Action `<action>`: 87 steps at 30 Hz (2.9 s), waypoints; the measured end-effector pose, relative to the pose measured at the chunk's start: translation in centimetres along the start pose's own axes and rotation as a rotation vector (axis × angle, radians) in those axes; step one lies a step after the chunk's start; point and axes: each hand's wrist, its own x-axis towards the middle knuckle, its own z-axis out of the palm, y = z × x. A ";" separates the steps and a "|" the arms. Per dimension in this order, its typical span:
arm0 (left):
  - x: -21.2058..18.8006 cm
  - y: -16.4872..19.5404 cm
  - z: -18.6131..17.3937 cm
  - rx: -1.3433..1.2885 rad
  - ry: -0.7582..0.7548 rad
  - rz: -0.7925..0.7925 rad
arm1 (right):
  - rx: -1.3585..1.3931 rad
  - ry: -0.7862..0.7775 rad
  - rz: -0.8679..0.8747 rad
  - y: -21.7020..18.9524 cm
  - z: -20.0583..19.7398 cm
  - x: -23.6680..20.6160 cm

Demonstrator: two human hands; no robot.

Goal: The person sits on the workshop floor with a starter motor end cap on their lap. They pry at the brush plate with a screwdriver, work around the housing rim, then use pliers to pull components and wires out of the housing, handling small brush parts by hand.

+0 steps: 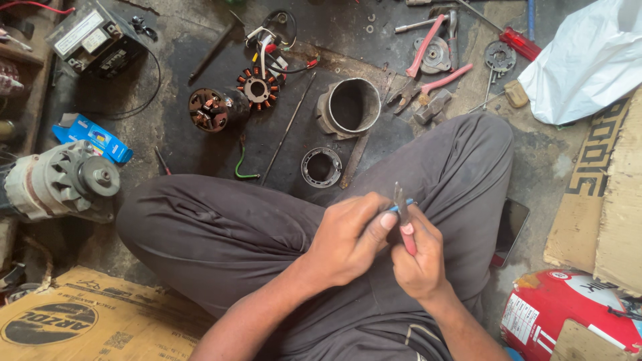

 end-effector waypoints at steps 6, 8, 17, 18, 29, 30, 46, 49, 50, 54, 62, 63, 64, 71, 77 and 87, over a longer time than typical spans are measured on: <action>-0.9 -1.0 0.5 -0.915 -0.148 -0.434 | -0.221 0.037 -0.386 -0.4 -0.3 3.3; -1.0 -1.1 0.7 -0.906 -0.147 -0.434 | -0.213 0.053 -0.391 0.1 -0.5 3.4; 0.1 -0.6 0.0 0.168 0.087 0.120 | -0.062 -0.129 -0.071 -2.0 -1.6 1.8; 0.4 -0.6 -0.3 0.304 0.078 0.191 | -0.053 -0.157 -0.059 -2.4 -1.9 1.5; 0.2 -0.1 0.6 0.253 0.040 0.105 | -0.038 -0.030 0.196 -0.2 -1.3 -0.4; 0.1 -0.1 0.6 0.197 0.047 0.067 | -0.070 -0.032 0.090 -0.5 -1.1 0.2; 0.7 -1.0 -0.8 -0.016 -0.076 -0.043 | 0.604 -0.231 0.608 1.3 -3.5 0.7; 0.7 -1.4 -0.2 -0.101 -0.039 -0.066 | 0.779 -0.197 0.663 2.2 -4.3 0.4; 0.7 -1.5 -0.1 -0.087 -0.025 -0.074 | 0.784 -0.184 0.697 2.3 -4.5 0.3; 0.6 -1.7 -0.4 -0.029 -0.036 -0.089 | 0.876 -0.143 0.775 1.6 -4.1 0.0; 1.0 -1.0 -1.3 0.106 -0.110 0.074 | 0.503 -0.398 0.507 -1.7 -5.0 1.3; 1.1 -0.9 -1.3 0.127 -0.136 0.069 | 0.355 -0.429 0.439 -1.9 -5.1 1.4; 1.3 -0.8 -1.3 0.164 -0.151 0.072 | 0.207 -0.460 0.367 -1.9 -5.0 1.5; 1.6 -0.5 -1.3 0.539 -0.075 0.118 | 0.097 -0.234 0.398 -1.6 -2.4 2.1; 1.4 -0.4 -0.7 0.785 0.053 0.310 | -0.203 -0.153 0.230 -3.4 -2.0 3.0; 0.9 -0.8 0.5 0.489 0.016 -0.018 | -0.052 -0.166 0.144 -2.7 -2.3 3.2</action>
